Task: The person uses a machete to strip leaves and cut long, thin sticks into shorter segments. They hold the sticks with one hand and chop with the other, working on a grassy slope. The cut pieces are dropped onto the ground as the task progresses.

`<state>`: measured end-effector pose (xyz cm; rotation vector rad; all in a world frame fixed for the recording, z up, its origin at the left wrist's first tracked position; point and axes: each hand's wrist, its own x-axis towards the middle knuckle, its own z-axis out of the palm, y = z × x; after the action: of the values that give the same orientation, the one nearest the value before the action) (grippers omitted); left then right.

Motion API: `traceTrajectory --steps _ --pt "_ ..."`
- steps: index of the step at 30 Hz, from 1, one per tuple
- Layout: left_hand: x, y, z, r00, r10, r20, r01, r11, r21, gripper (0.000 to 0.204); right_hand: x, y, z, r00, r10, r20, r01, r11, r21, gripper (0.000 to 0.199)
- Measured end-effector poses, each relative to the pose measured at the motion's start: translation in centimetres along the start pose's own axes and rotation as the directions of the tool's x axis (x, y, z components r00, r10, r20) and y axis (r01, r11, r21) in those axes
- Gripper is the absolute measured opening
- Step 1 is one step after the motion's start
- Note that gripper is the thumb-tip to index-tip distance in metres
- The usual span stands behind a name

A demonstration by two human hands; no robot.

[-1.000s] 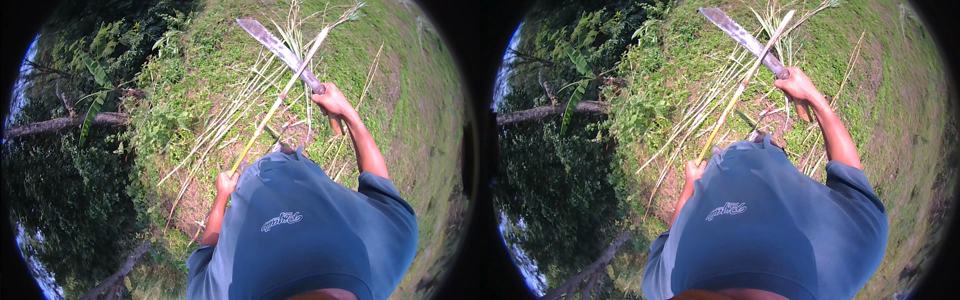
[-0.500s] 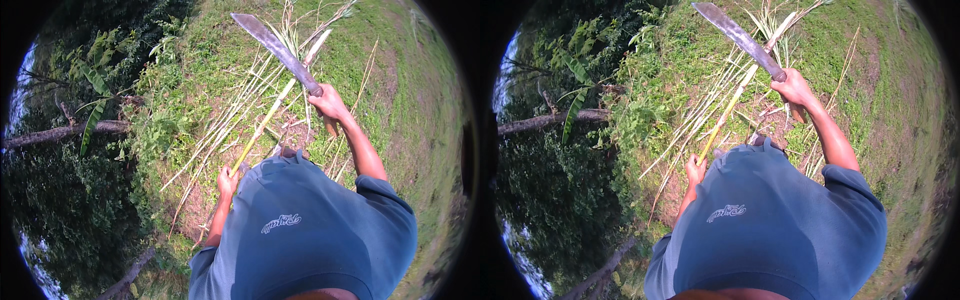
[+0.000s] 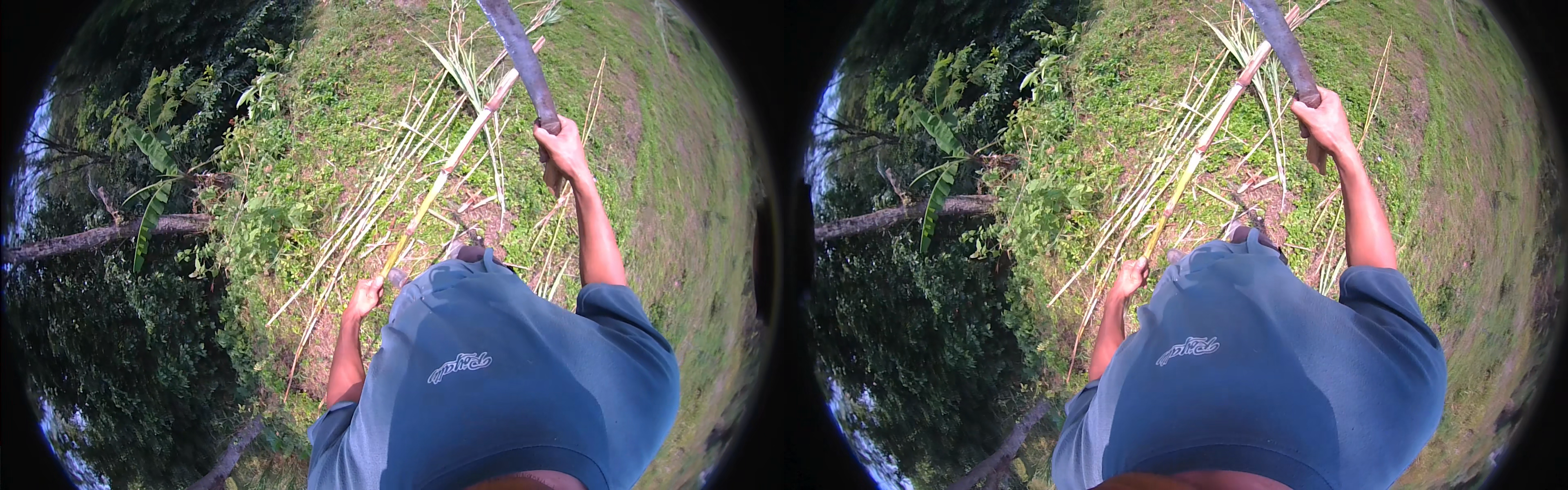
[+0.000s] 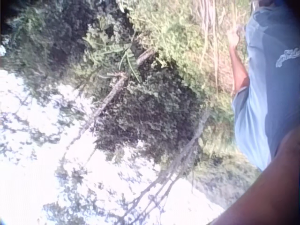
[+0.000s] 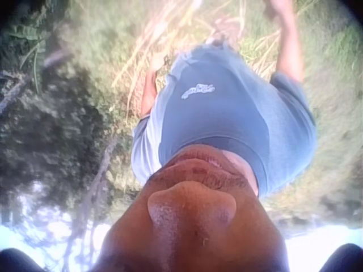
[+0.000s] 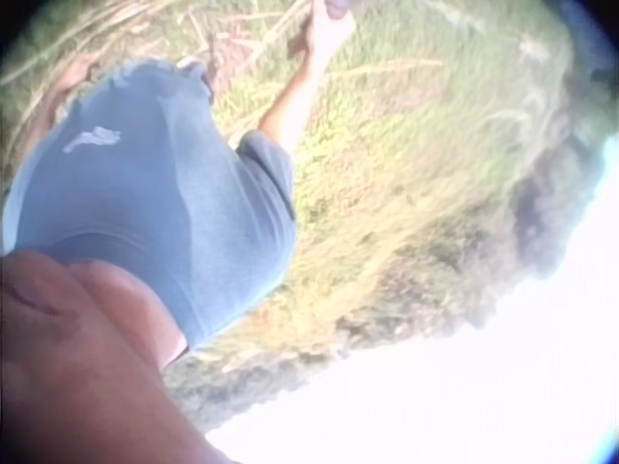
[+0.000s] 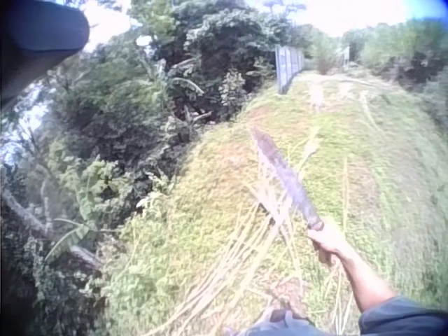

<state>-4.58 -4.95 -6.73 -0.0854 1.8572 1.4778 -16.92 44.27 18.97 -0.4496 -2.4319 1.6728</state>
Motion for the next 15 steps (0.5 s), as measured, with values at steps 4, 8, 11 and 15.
traceTrajectory --steps 4,8,11,15 --pt "-0.9 3.1 0.3 0.987 -0.114 0.111 0.128 0.984 -0.128 0.058 -1.4 -0.2 0.0 0.998 -0.014 0.067 0.016 0.999 -0.032 0.012" --pt "-0.2 1.9 -0.1 0.982 -0.13 0.134 0.159 0.96 -0.231 0.055 -0.7 -1.9 -1.0 0.996 -0.082 -0.018 0.082 0.997 0.012 0.01" --pt "-0.3 1.8 -0.3 0.982 -0.109 0.154 0.151 0.945 -0.291 0.049 0.8 -2.7 -2.5 0.992 -0.091 -0.09 0.094 0.995 0.03 0.009" --pt "-0.2 2.1 0.0 0.978 -0.141 0.153 0.181 0.937 -0.298 0.055 1.8 -3.3 -3.6 0.988 -0.116 -0.1 0.116 0.993 -0.004 0.01"
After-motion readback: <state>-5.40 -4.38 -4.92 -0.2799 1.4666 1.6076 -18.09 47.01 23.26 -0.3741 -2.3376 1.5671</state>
